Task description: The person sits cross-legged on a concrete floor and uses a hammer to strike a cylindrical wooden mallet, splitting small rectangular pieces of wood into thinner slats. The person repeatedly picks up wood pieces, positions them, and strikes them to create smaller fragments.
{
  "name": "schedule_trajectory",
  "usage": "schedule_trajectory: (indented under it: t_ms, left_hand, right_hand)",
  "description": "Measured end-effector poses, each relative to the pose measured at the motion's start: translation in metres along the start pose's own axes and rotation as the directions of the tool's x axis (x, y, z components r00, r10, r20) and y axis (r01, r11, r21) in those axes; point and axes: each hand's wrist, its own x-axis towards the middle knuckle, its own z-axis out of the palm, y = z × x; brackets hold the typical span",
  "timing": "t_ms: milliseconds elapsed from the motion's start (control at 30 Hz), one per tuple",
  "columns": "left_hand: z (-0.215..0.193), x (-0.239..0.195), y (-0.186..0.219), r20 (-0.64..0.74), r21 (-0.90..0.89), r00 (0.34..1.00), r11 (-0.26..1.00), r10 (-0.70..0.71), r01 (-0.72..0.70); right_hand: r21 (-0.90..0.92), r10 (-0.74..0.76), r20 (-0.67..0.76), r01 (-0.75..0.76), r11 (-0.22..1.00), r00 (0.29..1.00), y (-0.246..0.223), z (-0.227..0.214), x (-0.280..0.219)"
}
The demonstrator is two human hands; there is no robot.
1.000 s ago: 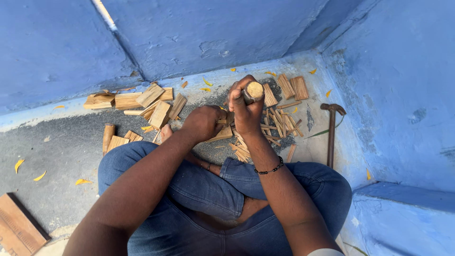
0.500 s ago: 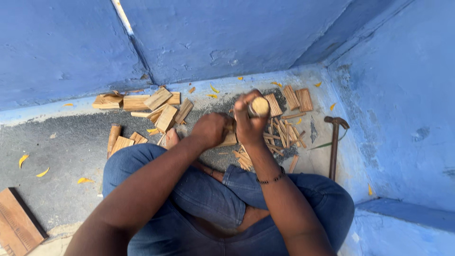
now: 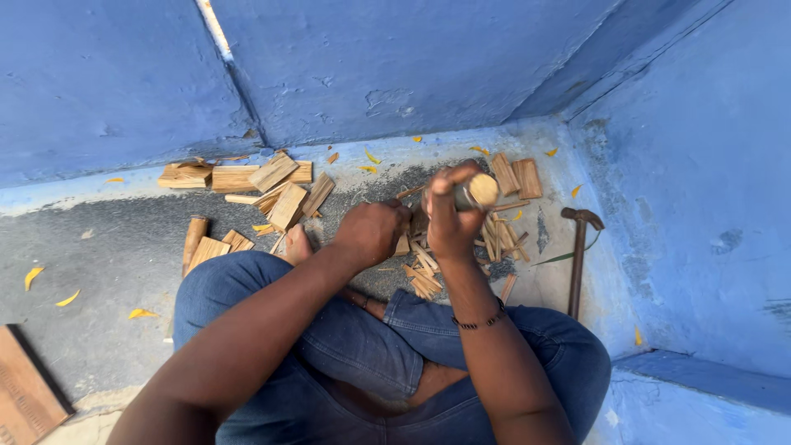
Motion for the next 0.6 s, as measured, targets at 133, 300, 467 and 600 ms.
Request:
schedule_trajectory:
  t_ms: [133, 300, 467, 600]
  left_hand:
    - [0.004, 0.004, 0.003, -0.074, -0.030, 0.997, 1.000, 0.007, -0.009]
    - [0.009, 0.002, -0.007, 0.008, -0.100, 0.999, 0.994, -0.045, 0.046]
    - [0.005, 0.002, 0.000, -0.054, -0.045, 0.999, 0.999, 0.002, -0.004]
    - [0.006, 0.001, -0.002, -0.009, -0.084, 0.999, 0.996, -0.032, 0.031]
  right_hand:
    - [-0.026, -0.080, 0.023, 0.080, 0.996, 0.997, 0.004, 0.002, 0.001]
    - [-0.258, -0.152, 0.144, 0.185, 0.948, 0.978, 0.021, 0.014, -0.004]
    - [-0.098, -0.132, 0.097, 0.141, 0.985, 0.986, 0.005, 0.002, -0.007]
    - [-0.130, -0.066, 0.019, 0.068, 0.989, 0.998, 0.042, -0.003, -0.008]
